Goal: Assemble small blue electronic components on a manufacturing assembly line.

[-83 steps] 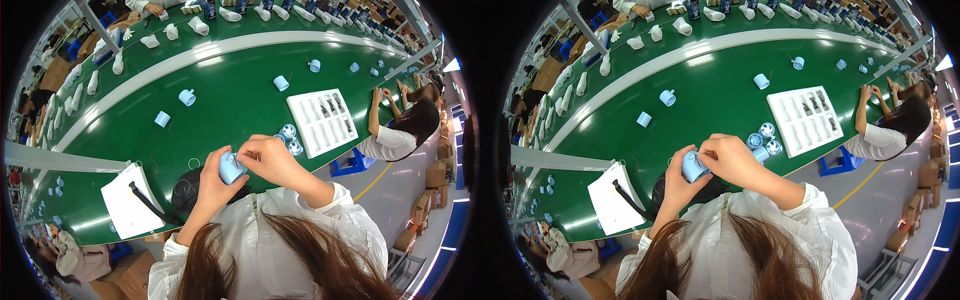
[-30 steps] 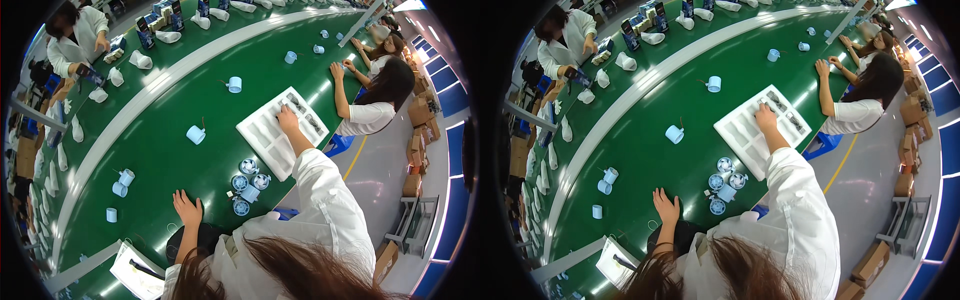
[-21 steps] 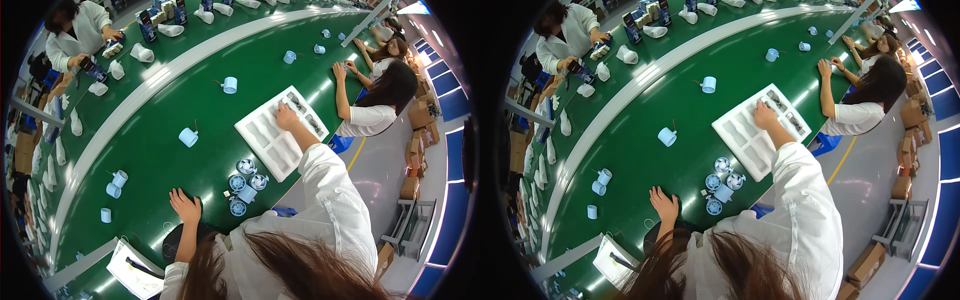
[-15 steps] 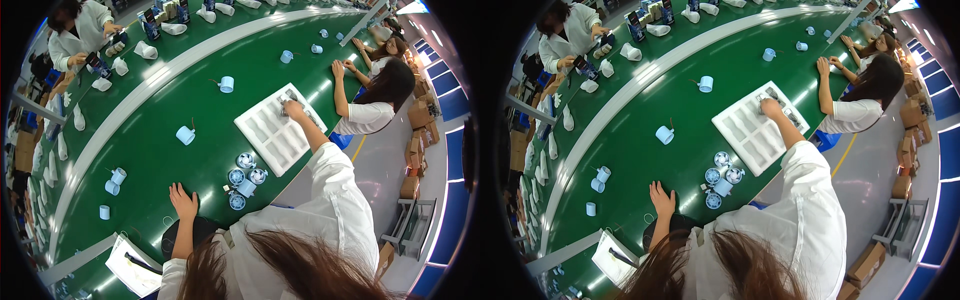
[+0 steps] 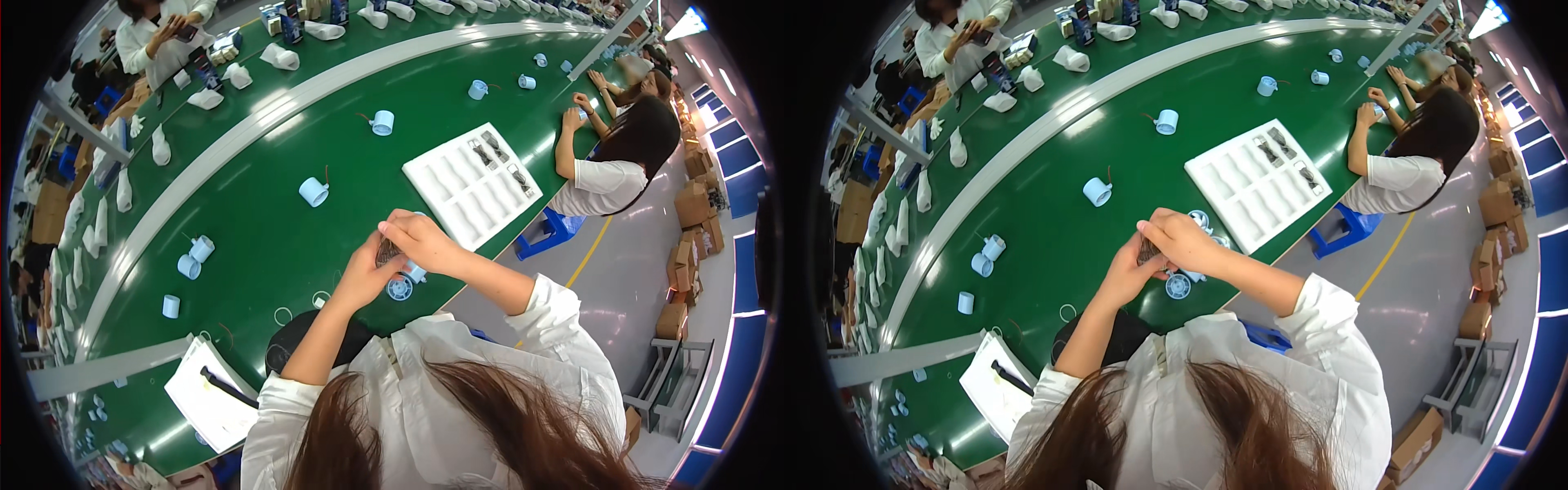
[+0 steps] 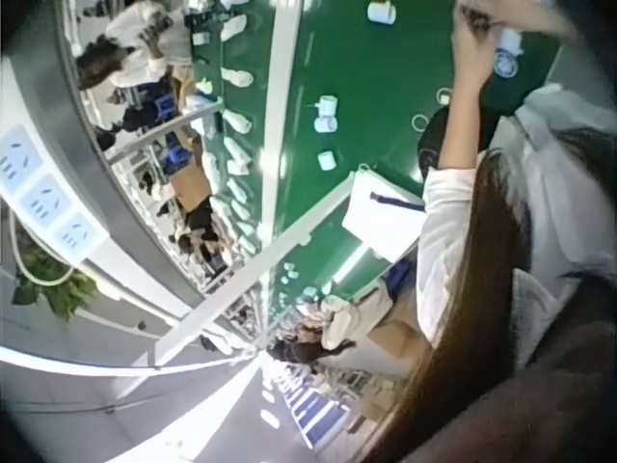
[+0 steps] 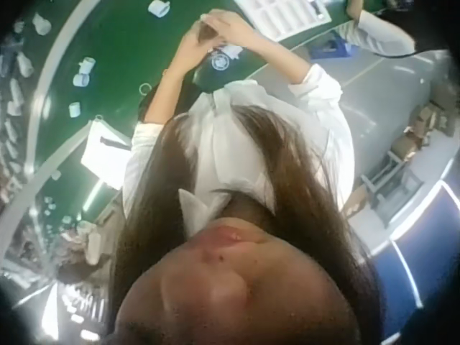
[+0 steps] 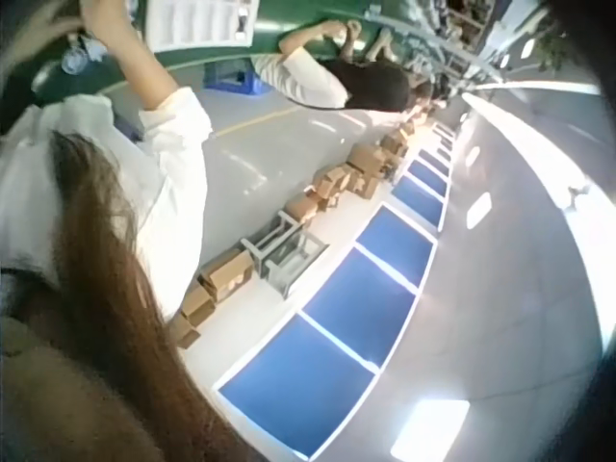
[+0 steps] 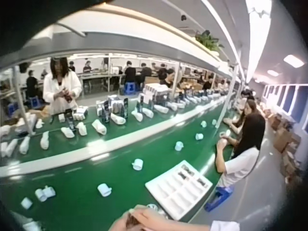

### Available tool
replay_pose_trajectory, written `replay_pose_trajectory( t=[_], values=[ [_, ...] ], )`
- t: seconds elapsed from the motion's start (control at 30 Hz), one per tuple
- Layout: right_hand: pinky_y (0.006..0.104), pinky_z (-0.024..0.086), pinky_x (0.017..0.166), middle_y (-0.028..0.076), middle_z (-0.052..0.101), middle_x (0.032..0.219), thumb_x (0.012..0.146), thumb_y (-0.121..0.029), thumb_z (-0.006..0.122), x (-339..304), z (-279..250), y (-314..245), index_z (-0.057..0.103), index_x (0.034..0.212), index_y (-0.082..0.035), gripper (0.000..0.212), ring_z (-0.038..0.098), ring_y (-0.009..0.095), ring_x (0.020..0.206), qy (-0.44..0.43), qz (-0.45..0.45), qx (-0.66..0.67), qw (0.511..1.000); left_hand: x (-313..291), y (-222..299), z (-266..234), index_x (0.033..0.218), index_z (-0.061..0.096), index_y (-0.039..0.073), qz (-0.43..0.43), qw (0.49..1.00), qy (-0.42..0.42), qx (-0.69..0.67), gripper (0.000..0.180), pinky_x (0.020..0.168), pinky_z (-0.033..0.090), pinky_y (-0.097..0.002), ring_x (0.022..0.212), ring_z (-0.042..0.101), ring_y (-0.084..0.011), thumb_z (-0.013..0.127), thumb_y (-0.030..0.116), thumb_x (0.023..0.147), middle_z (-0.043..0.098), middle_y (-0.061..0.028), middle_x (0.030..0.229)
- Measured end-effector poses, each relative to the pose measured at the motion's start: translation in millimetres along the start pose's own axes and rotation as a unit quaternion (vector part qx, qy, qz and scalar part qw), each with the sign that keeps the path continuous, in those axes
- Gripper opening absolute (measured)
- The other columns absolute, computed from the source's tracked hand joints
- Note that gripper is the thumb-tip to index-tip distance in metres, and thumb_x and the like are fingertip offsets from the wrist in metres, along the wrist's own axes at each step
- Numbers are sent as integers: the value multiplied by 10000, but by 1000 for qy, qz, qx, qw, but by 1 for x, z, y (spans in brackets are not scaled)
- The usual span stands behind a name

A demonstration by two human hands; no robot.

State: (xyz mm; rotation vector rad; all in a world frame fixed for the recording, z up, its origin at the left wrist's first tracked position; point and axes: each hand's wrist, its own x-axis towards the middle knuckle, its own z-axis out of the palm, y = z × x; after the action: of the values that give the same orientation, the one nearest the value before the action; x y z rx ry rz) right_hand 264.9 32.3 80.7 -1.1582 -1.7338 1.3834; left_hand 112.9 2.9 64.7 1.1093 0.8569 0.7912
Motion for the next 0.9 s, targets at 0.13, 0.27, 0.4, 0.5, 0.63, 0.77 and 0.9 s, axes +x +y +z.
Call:
replay_pose_trajectory(
  t=[0.13,0.27,0.4,0.5,0.63,0.77,0.9],
  values=[
    [314,408,643,89,514,708,881,-301,506,-7,-5,-4,570,645,43,422,503,182,688,-141,13,-130,981,-35,9,-27,883,573,-40,-160,974,-158,10,153,528,507,-249,607,564,-121,547,102,830,571,-72,705],
    [298,428,630,62,526,684,835,-193,556,1,-22,13,580,663,14,270,510,168,657,-224,44,-90,969,-62,21,-36,870,561,-55,-182,970,-161,13,161,442,498,-250,615,572,-146,563,99,822,569,-96,715],
    [302,471,665,65,561,701,810,-158,527,5,-63,15,568,779,-1,165,558,196,686,33,199,280,938,-95,12,-53,845,548,-46,-160,964,-65,-200,127,427,501,-244,604,567,-164,541,78,824,564,-105,723],
    [323,481,746,129,567,987,834,-207,526,-19,-19,17,597,903,8,237,568,212,904,-180,133,247,943,-88,11,-50,831,535,-45,-75,947,-19,-311,122,421,500,-242,606,574,-177,528,77,829,568,-121,734],
    [270,493,667,156,546,1008,867,-293,518,-33,51,-13,466,1103,38,410,608,191,718,-254,94,309,911,-79,5,-24,894,525,-68,-121,953,-22,-275,181,357,442,-227,505,556,-193,529,91,809,553,-152,674],
    [209,400,408,29,518,580,911,-329,443,-38,60,-51,497,688,-67,349,486,102,442,-118,178,315,925,-77,4,-1,1036,419,-35,-112,963,-43,-242,297,368,455,-209,547,575,-180,563,0,778,570,-142,717],
    [251,123,398,-53,173,480,937,-344,394,-30,55,-51,211,511,-142,505,116,74,420,-66,118,529,838,-83,13,8,884,556,-45,-179,974,-74,-118,168,486,484,-227,632,579,-146,620,63,773,604,-110,777]
  ],
)
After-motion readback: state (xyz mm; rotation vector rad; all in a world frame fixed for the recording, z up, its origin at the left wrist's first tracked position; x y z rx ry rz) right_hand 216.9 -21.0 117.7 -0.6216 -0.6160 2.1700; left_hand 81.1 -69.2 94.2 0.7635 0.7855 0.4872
